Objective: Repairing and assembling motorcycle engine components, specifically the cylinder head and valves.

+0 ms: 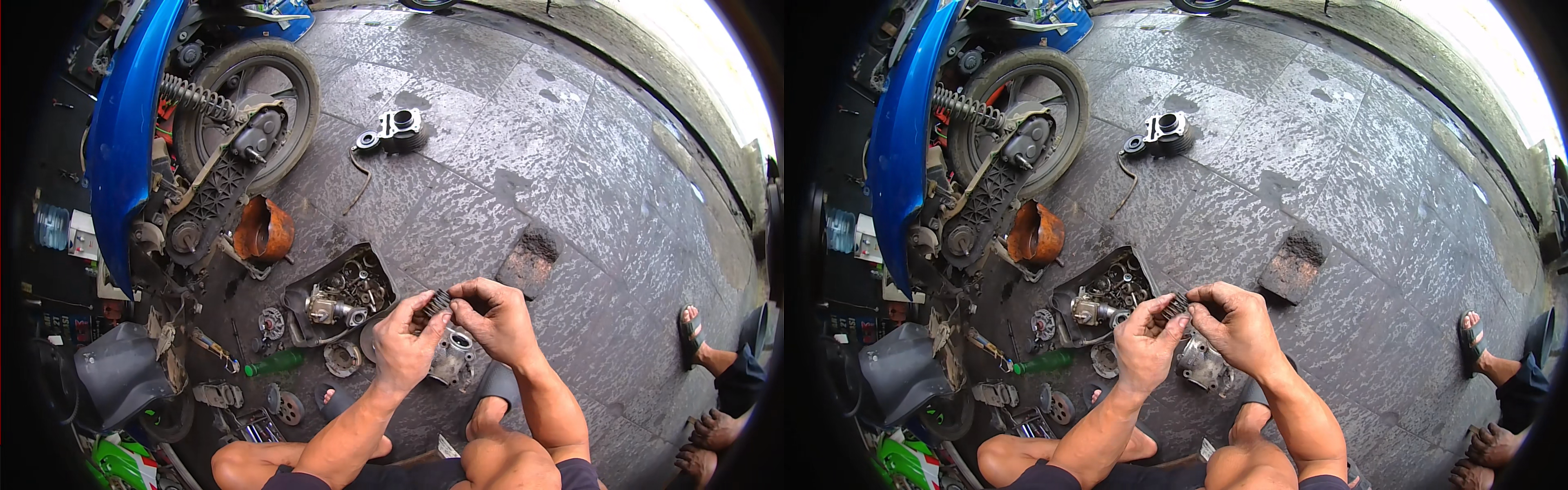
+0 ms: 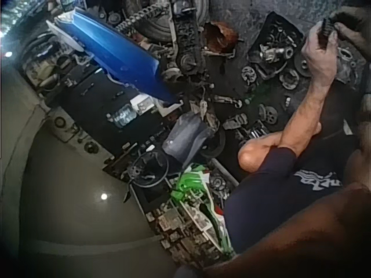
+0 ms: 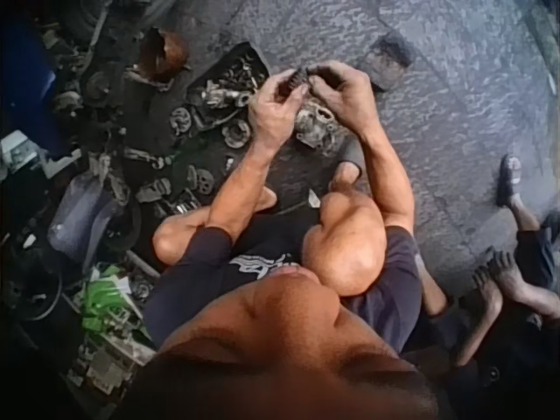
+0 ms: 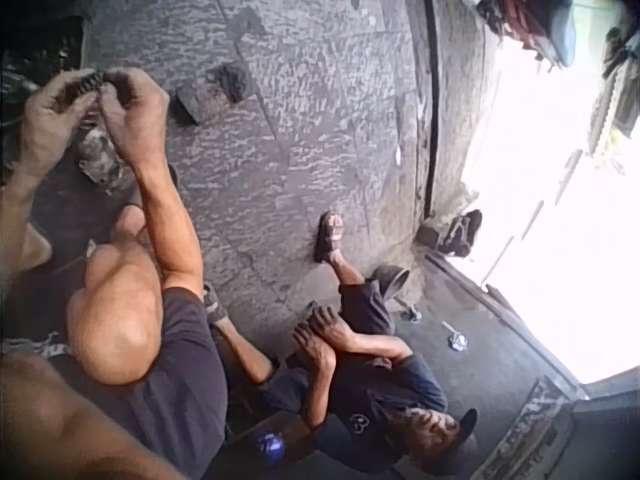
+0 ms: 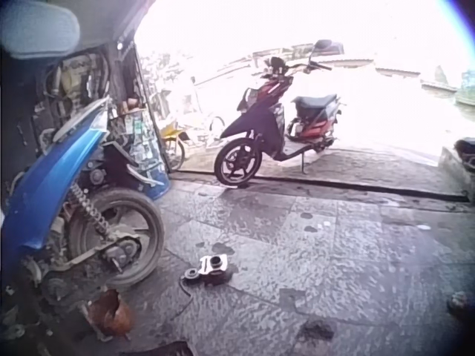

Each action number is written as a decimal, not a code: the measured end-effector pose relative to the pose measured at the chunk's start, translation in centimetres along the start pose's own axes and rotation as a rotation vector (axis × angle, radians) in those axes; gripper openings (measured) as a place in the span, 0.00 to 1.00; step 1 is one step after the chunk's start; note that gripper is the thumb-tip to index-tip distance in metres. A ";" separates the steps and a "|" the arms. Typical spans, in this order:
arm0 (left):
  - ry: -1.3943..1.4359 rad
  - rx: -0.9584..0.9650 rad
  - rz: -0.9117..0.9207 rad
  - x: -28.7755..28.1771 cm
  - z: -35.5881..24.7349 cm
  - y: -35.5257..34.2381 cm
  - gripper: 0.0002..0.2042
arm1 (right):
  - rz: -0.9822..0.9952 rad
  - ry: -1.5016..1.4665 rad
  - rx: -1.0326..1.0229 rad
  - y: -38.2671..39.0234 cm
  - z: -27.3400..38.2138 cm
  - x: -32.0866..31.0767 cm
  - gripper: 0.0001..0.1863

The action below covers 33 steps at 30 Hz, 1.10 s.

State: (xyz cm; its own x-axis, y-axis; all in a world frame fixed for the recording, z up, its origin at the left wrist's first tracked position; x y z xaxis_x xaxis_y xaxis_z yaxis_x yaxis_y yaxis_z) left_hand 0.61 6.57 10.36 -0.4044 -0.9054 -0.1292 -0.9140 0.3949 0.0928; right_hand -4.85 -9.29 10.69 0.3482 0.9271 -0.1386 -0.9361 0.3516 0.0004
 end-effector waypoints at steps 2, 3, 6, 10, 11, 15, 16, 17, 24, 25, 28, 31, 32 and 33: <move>-0.313 0.212 -0.009 0.1 -0.8 0.3 0.16 | 0.022 -0.083 0.121 0.2 -0.2 -0.1 0.10; -0.322 0.215 0.002 0.3 -0.9 0.4 0.16 | 0.029 -0.087 0.106 0.2 -0.3 -0.1 0.10; 0.003 0.027 0.029 0.5 -0.5 0.4 0.15 | -0.012 -0.241 0.125 0.3 -0.6 -0.3 0.10; 0.339 -0.133 0.158 0.2 -0.3 0.1 0.15 | 0.126 -0.508 0.285 0.6 -1.0 -1.3 0.11; 0.433 -0.169 0.209 0.3 -0.3 0.1 0.15 | 0.181 -0.590 0.302 0.6 -1.0 -1.4 0.11; 0.481 -0.220 0.236 0.3 -1.0 0.2 0.15 | 0.220 -0.645 0.306 0.6 -1.0 -1.8 0.10; 0.486 -0.245 0.248 0.4 -1.1 0.3 0.14 | 0.226 -0.658 0.275 0.6 -0.9 -1.7 0.10; 0.516 -0.276 0.257 0.5 -1.3 0.3 0.14 | 0.225 -0.672 0.252 0.6 -0.8 -1.6 0.09; 0.298 -0.254 0.282 0.8 -1.8 0.0 0.20 | 0.165 -0.574 0.181 1.2 0.2 -1.3 0.07; 0.228 -0.208 0.311 0.8 -1.9 -0.2 0.21 | 0.162 -0.500 0.150 1.0 0.4 -1.4 0.07; 0.246 -0.244 0.339 1.2 -2.2 -0.3 0.24 | 0.147 -0.427 0.093 0.9 0.6 -1.2 0.06; 0.713 -0.722 0.259 1.6 -1.5 0.0 0.26 | 0.126 -0.415 0.041 0.7 0.6 -1.0 0.06; 0.693 -0.735 0.225 1.4 -1.3 -0.2 0.26 | 0.126 -0.428 0.032 0.7 0.6 -0.9 0.06; 0.831 -0.793 0.368 1.4 -1.3 -0.2 0.27 | 0.121 -0.418 0.020 0.6 0.5 -1.0 0.06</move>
State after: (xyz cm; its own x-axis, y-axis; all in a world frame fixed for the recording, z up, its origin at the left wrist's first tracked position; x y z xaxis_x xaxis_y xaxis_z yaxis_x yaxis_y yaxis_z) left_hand 0.32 5.04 11.42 -0.2250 -0.6974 0.6804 -0.3562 0.7089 0.6088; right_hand -5.76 -9.93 11.34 0.2302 0.9331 0.2762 -0.9716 0.2362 0.0119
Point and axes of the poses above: each hand's wrist, its own y-axis away from the middle knuckle, its own x-axis out of the palm, z = x × y, the point moved 2 cm from there along -y, towards the middle knuckle, and after that the axes turned 1 degree about -y, right-handed, at the moved point
